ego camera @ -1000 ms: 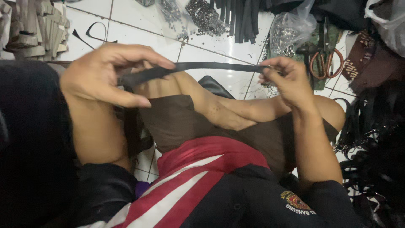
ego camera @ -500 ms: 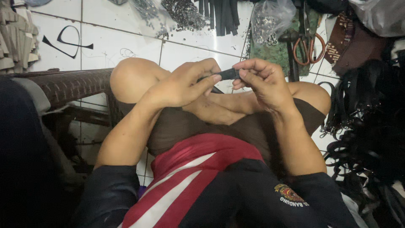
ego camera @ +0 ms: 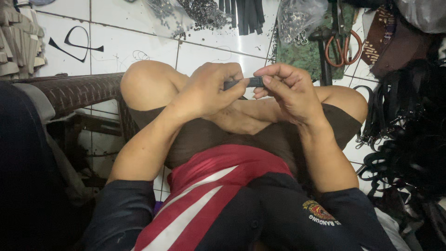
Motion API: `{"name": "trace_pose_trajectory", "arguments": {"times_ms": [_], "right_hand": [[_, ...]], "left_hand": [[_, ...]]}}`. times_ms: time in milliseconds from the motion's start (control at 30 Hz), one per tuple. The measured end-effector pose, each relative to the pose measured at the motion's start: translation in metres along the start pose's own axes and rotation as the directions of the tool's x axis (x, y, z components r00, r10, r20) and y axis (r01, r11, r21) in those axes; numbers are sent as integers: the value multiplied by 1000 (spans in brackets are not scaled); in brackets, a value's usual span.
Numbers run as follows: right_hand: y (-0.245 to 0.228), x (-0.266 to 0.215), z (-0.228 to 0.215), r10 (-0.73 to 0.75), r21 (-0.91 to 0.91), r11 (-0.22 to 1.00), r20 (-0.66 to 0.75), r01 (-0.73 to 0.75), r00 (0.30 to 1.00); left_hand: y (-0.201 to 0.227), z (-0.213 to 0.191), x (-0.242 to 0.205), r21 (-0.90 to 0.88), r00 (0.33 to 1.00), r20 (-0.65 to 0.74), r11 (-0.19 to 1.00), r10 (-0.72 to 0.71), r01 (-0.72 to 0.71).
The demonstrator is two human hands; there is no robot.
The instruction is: The person sits on the floor and repeatedly attaches small metal clasps to the ends of black straps. They pick up a strap, thread a clasp through a loop, and pull it tight, repeating this process for multiple straps.
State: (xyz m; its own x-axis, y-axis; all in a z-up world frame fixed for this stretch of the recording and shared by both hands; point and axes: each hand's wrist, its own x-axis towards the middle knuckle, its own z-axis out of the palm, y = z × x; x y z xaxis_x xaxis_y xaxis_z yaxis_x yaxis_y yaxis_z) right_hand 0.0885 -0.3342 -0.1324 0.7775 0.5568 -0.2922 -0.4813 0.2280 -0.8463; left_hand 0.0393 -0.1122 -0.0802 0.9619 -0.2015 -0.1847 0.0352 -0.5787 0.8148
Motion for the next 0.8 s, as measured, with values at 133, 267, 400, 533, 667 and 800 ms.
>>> {"name": "trace_pose_trajectory", "arguments": {"times_ms": [133,267,400,533,667,800], "right_hand": [[-1,-2,1,10,0,1000,-14,-10,1000],[-7,-5,7,13,6,1000,-15,-13,1000],[-9,-7,9,12,-43,999,-17,-13,1000],[0,-4,1,-10,0,1000,-32,10,999],[-5,-6,5,-9,-18,1000,-34,8,999],[0,-4,1,-29,-76,997,-44,26,999]], "left_hand": [[7,-3,-2,5,998,26,998,-55,55],[14,-4,-3,14,998,40,999,-53,53],[15,-7,-2,16,1000,23,1000,-10,10],[12,-7,-3,-6,1000,-3,1000,7,-7],[8,-5,-2,-10,1000,-5,1000,7,-7],[9,-5,-3,-13,1000,-7,1000,21,-21]]}}
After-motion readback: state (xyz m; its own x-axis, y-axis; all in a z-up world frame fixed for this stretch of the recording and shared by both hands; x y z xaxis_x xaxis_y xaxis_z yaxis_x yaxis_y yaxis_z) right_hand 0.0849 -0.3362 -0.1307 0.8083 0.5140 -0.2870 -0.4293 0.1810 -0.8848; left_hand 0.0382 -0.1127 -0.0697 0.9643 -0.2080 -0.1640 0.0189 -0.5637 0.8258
